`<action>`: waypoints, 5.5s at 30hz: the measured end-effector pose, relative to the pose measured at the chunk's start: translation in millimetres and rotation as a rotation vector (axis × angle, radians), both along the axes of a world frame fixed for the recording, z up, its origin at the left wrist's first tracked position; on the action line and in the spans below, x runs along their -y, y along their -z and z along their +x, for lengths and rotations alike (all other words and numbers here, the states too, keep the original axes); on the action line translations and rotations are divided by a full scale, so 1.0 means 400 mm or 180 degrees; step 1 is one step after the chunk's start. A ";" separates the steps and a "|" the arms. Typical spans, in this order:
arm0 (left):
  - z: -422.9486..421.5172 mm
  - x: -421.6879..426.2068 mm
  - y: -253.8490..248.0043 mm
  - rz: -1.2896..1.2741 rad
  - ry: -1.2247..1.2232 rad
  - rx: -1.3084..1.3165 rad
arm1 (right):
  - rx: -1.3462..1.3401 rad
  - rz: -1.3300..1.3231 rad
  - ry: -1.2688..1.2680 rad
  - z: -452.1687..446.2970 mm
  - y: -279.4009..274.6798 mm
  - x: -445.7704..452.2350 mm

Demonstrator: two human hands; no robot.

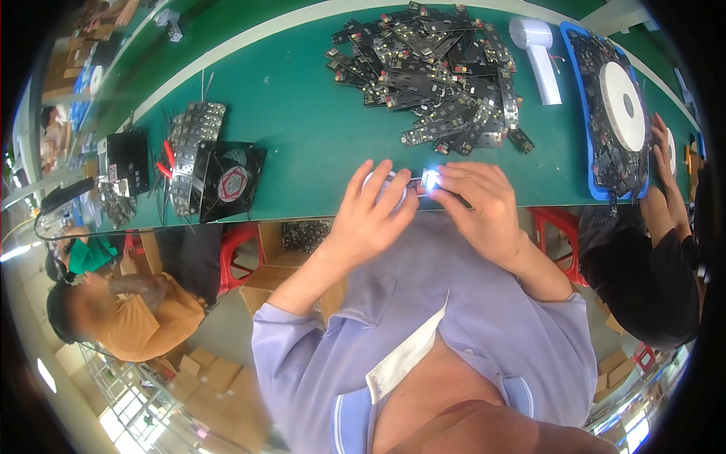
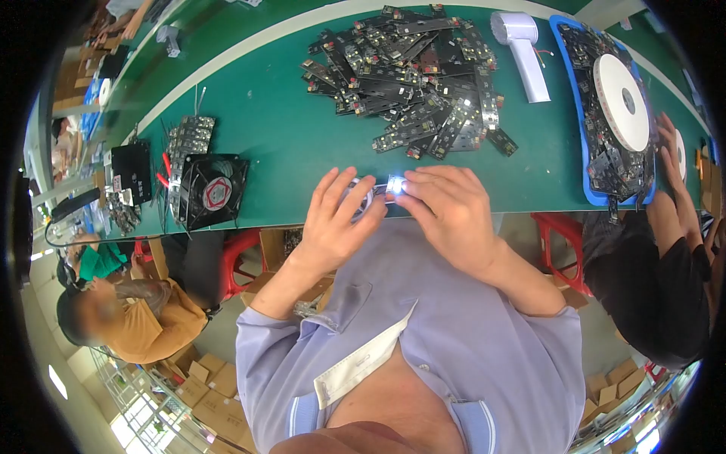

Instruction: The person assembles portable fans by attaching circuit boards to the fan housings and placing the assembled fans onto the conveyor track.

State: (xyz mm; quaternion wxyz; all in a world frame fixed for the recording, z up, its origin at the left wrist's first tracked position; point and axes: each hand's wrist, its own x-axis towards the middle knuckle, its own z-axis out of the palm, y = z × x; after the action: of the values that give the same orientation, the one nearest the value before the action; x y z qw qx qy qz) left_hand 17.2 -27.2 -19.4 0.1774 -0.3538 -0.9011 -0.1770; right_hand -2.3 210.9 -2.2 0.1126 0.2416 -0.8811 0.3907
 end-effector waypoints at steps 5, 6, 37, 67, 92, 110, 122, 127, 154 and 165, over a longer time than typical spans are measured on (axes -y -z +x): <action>-0.012 -0.001 -0.017 -0.0265 0.0082 0.0307 | -0.0175 0.0025 -0.0244 -0.003 -0.003 -0.001; -0.018 -0.001 -0.016 -0.0275 0.0125 0.0365 | -0.0259 0.0035 -0.0302 -0.005 -0.005 -0.001; -0.054 0.059 -0.224 0.1222 0.0027 -0.0378 | -0.0654 0.0129 -0.0419 -0.212 -0.157 -0.106; -0.089 0.048 0.070 0.1309 -0.1133 0.0971 | 0.0085 0.1010 0.2452 -1.087 0.060 -0.301; -0.016 0.087 0.078 0.1402 -0.0708 0.1273 | 0.0662 -0.0447 0.1363 -0.040 -0.029 -0.331; -0.019 0.031 -0.007 0.0489 -0.0285 0.0288 | 0.1105 -0.1205 0.0666 -0.050 -0.098 -0.295; -0.051 -0.050 -0.007 0.1272 -0.0566 0.0756 | 0.3234 -0.2786 -0.0104 -0.059 0.001 -0.082; -0.049 -0.071 -0.026 0.1219 -0.0746 0.0855 | 0.2997 -0.2419 -0.0150 -0.037 -0.016 -0.043; -0.040 -0.078 -0.024 0.1278 -0.0739 0.0676 | 0.2572 -0.2111 0.0021 -0.020 -0.002 -0.013; -0.044 -0.104 -0.010 0.0990 -0.0842 0.0425 | 0.1675 -0.1310 0.0175 -0.014 -0.021 0.000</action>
State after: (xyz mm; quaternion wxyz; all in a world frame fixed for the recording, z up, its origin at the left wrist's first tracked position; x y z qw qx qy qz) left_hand -0.5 14.4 -15.5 0.1915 -0.1883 -0.9113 -0.3122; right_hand -8.0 211.1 6.1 -0.0618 0.0808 -0.7888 0.6062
